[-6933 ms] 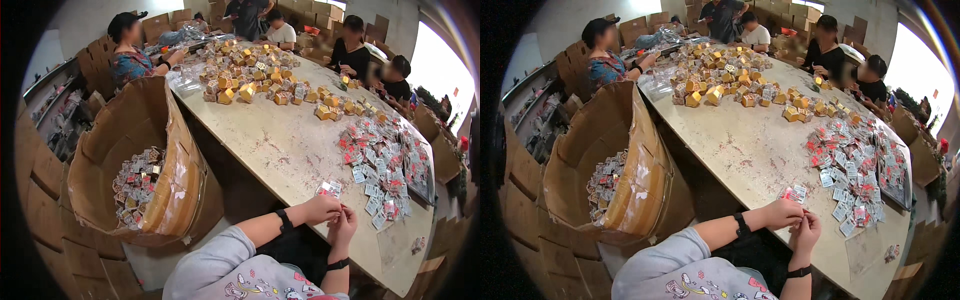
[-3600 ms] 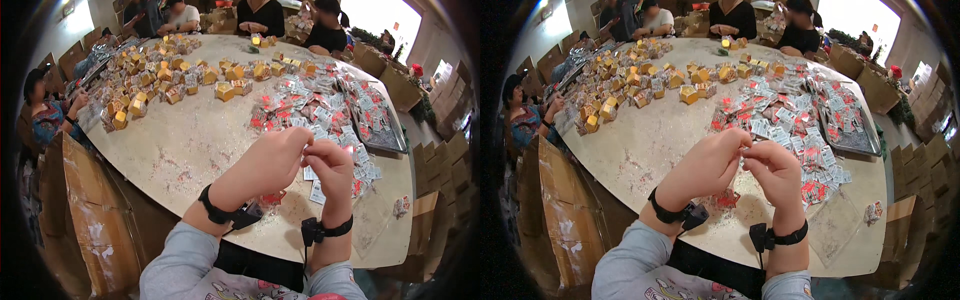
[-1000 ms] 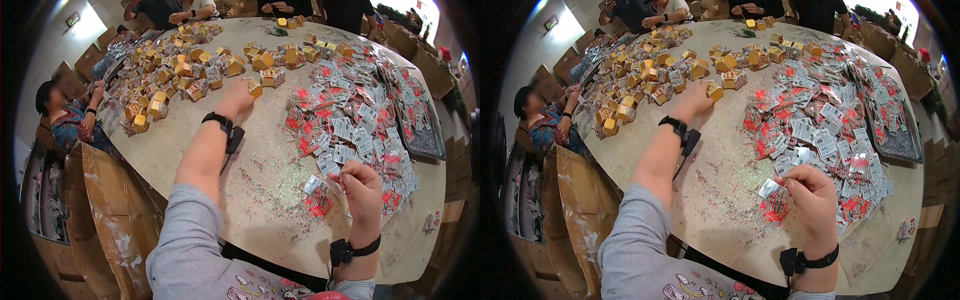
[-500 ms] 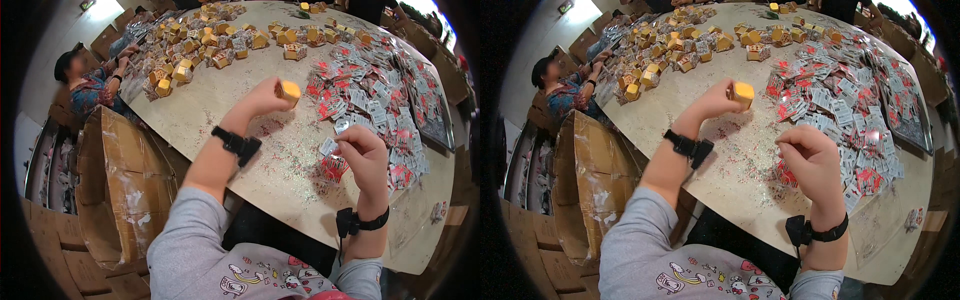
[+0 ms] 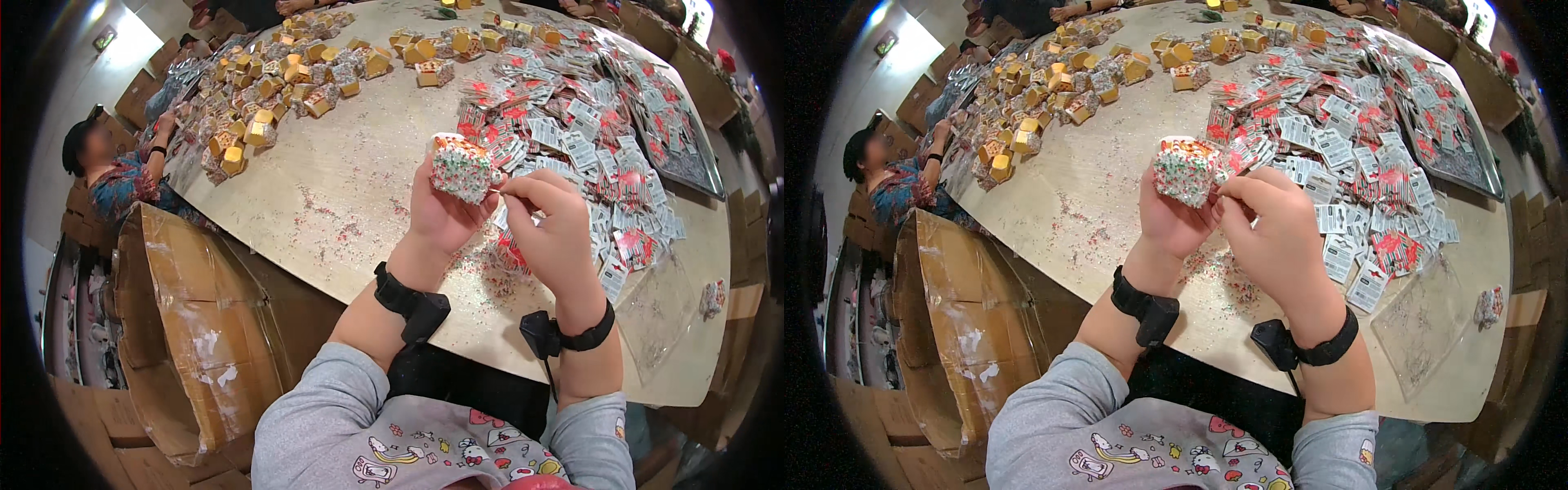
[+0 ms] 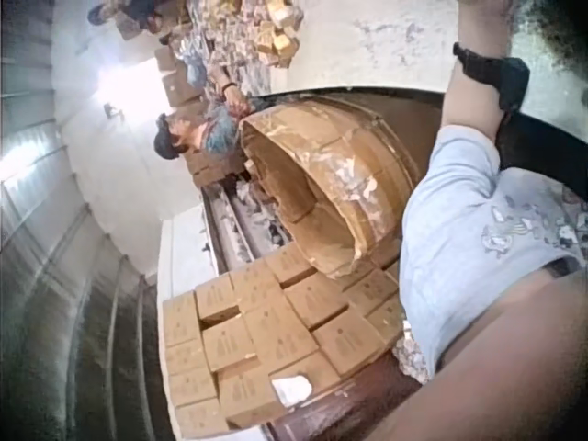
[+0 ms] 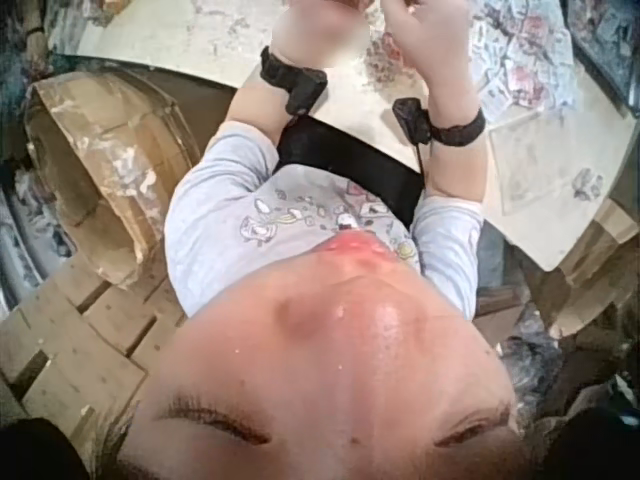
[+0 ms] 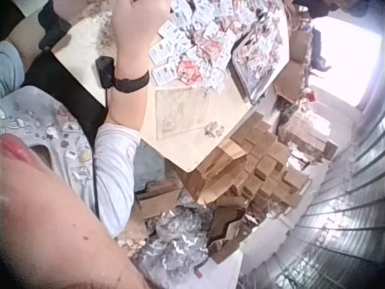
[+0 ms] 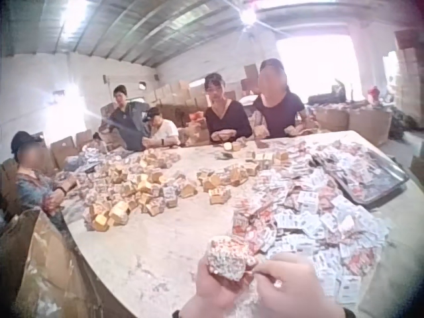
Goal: The recorder is seen assembling and packaging small holiday-themed boxes, including placing items inside and closing them.
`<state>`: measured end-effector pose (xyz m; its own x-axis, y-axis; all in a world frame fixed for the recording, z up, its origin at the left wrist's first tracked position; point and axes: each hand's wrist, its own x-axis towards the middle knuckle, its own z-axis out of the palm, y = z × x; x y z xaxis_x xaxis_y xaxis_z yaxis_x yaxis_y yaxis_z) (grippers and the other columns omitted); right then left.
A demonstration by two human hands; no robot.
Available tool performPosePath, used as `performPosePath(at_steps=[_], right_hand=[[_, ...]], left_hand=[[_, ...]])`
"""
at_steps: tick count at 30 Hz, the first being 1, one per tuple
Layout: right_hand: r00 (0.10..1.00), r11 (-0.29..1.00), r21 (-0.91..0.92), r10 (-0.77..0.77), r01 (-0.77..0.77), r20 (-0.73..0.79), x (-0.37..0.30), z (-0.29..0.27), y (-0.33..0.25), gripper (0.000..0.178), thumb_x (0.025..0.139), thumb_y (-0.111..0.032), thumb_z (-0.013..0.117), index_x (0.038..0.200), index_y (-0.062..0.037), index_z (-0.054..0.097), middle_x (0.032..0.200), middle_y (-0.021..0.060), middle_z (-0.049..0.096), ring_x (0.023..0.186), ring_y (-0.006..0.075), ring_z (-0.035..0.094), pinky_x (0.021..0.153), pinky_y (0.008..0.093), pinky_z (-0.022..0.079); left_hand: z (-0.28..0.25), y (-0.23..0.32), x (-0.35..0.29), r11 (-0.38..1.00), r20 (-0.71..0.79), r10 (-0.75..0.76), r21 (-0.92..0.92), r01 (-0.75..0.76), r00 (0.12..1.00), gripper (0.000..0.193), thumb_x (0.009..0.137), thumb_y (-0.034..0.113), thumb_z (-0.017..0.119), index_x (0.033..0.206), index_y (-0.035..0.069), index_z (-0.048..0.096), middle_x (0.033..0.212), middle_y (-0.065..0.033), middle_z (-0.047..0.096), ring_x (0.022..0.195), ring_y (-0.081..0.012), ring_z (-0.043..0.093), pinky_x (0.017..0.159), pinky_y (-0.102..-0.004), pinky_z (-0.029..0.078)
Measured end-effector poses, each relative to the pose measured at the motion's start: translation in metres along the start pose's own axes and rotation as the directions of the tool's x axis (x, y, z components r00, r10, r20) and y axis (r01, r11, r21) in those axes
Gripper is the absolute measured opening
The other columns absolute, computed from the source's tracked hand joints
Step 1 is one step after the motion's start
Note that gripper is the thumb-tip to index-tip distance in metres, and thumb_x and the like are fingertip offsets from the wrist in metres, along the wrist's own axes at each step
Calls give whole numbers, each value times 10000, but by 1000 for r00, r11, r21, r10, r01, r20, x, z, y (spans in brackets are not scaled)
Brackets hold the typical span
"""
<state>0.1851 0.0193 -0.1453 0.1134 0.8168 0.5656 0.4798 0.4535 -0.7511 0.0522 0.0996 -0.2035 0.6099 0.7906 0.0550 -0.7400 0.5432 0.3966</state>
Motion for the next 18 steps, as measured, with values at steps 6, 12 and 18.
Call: performPosePath(at_steps=[6,12,18], right_hand=[[998,998,-21,51,-52,-26,-1,4,2,99,719,6,604,811,28,635,737,113,592,619,214,568,564,299,463],[996,996,-5,90,-91,-21,0,4,4,99,716,0,607,806,31,635,717,109,584,605,200,558,560,294,457],[989,988,-37,150,-149,4,1,2,7,108,723,-11,607,816,33,639,714,120,582,611,203,556,566,292,452]], left_hand=[[0,-9,-3,999,-96,33,35,-29,995,481,871,521,417,1143,138,518,1053,-68,606,945,-229,601,724,-358,532],[-5,-6,-2,998,37,4,-56,-2,999,501,870,513,429,1149,107,517,1074,-92,602,960,-235,598,738,-353,530],[0,-9,-2,996,-72,78,36,-76,994,508,865,521,407,1151,119,527,1069,-81,606,918,-224,610,767,-347,530]])
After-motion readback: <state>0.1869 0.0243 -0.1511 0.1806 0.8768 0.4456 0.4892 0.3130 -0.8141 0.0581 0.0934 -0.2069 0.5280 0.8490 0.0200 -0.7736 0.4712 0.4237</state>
